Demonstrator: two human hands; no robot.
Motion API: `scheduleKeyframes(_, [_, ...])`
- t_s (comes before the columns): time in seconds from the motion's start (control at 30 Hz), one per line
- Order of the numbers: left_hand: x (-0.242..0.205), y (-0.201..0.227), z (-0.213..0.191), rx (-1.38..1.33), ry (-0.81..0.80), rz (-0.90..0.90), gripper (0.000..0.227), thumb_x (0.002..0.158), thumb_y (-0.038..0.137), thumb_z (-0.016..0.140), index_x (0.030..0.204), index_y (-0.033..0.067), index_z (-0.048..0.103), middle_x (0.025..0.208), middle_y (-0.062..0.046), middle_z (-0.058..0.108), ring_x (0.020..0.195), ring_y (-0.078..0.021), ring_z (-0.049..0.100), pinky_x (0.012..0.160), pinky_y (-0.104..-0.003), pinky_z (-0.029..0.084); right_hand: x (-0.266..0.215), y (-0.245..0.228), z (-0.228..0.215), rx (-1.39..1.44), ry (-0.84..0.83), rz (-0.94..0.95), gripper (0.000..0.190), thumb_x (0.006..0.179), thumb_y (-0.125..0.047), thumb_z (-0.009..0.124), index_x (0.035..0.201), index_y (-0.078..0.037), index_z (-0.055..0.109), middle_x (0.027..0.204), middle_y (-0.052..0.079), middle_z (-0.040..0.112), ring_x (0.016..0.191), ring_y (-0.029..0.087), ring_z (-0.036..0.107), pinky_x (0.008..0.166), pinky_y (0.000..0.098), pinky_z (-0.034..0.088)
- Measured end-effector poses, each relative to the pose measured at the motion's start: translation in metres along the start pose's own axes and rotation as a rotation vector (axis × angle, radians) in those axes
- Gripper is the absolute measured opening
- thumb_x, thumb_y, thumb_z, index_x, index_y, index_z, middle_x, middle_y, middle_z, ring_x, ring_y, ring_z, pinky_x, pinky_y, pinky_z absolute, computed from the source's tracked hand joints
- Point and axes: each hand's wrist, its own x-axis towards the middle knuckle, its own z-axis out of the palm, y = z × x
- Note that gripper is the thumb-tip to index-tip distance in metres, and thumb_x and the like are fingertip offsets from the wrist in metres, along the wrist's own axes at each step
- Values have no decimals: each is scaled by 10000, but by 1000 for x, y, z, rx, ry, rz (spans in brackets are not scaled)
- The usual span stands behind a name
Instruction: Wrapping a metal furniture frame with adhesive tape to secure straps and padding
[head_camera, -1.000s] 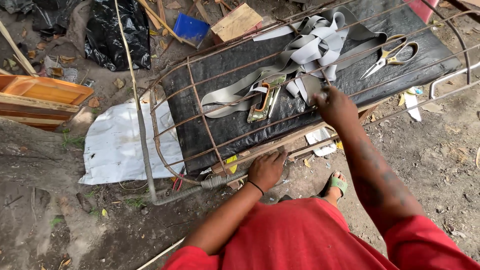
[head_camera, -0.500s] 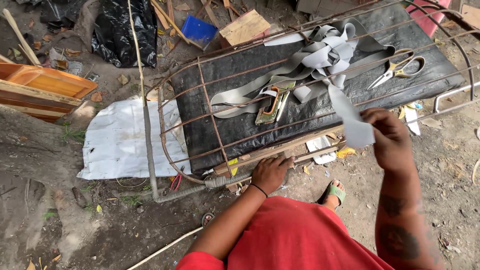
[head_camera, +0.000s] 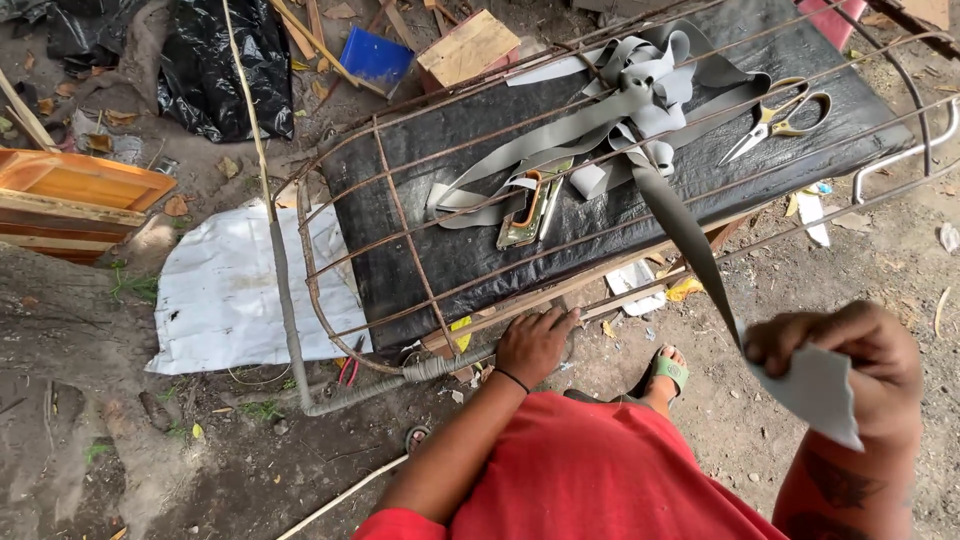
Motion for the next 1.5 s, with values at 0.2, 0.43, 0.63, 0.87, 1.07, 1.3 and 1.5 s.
scheduleKeyframes(0.2, [3, -1, 4, -15, -20, -23, 580, 977, 266, 629, 1532, 224, 466, 1456, -171, 586, 1120, -362, 663, 967, -522, 524, -81, 9, -73, -322, 141, -197, 218, 1060, -504, 600, 1218, -378, 680, 872, -177, 652, 816, 66, 707, 856, 334, 672])
scheduleKeyframes(0.43, [0, -1, 5, -12, -14, -15, 585, 971, 189, 602, 1537, 223, 456, 1461, -186, 581, 1088, -374, 669, 931, -528, 536, 88, 43, -102, -640, 637, -13, 209, 1135, -258, 722, 1115, -61, 655, 1107, 85, 694, 1023, 149, 665, 1021, 254, 499])
scheduleKeyframes(0.63, [-2, 6, -5, -12, -107, -67, 625, 993, 180, 552, 1584, 247, 360, 1546, -164, 502, 1189, -401, 630, 1005, -529, 491, 196, 100, -97, -775, 761, -11, 192, 1069, 107, 655, 1030, -81, 666, 1110, 73, 722, 859, 138, 783, 713, 190, 714])
scheduleKeyframes(0.87, [-7, 6, -30, -127, 152, 3, 419, 960, 184, 493, 1351, 166, 643, 1139, -68, 723, 997, -263, 728, 850, -408, 529, 126, 167, 28, -861, 122, 648, 161, 977, -126, 661, 1099, -40, 722, 925, 196, 723, 848, 388, 686, 743, 481, 519])
scheduleKeyframes(1.07, [-8, -4, -12, -215, 176, -30, 338, 894, 230, 482, 1215, 142, 542, 911, -73, 727, 904, -260, 735, 900, -423, 514, 76, 190, 45, -843, -282, 985, 329, 960, -236, 598, 1215, -71, 726, 1172, 213, 769, 1199, 479, 648, 1031, 584, 476])
scheduleKeyframes(1.3, [-1, 4, -26, -336, 188, -150, 275, 893, 204, 537, 1160, 138, 531, 871, -104, 733, 875, -292, 735, 890, -435, 539, 52, 221, 21, -786, -356, 953, 304, 883, -367, 741, 1145, -230, 810, 1084, 115, 811, 1089, 405, 719, 959, 516, 536])
scheduleKeyframes(1.5, [35, 4, -47, -286, 602, -126, 158, 924, 157, 588, 1076, 137, 625, 1019, -72, 667, 1002, -275, 671, 879, -424, 532, 36, 251, 2, -790, -227, 1039, 457, 984, -563, 580, 933, -192, 842, 765, 128, 766, 796, 375, 705, 789, 479, 518])
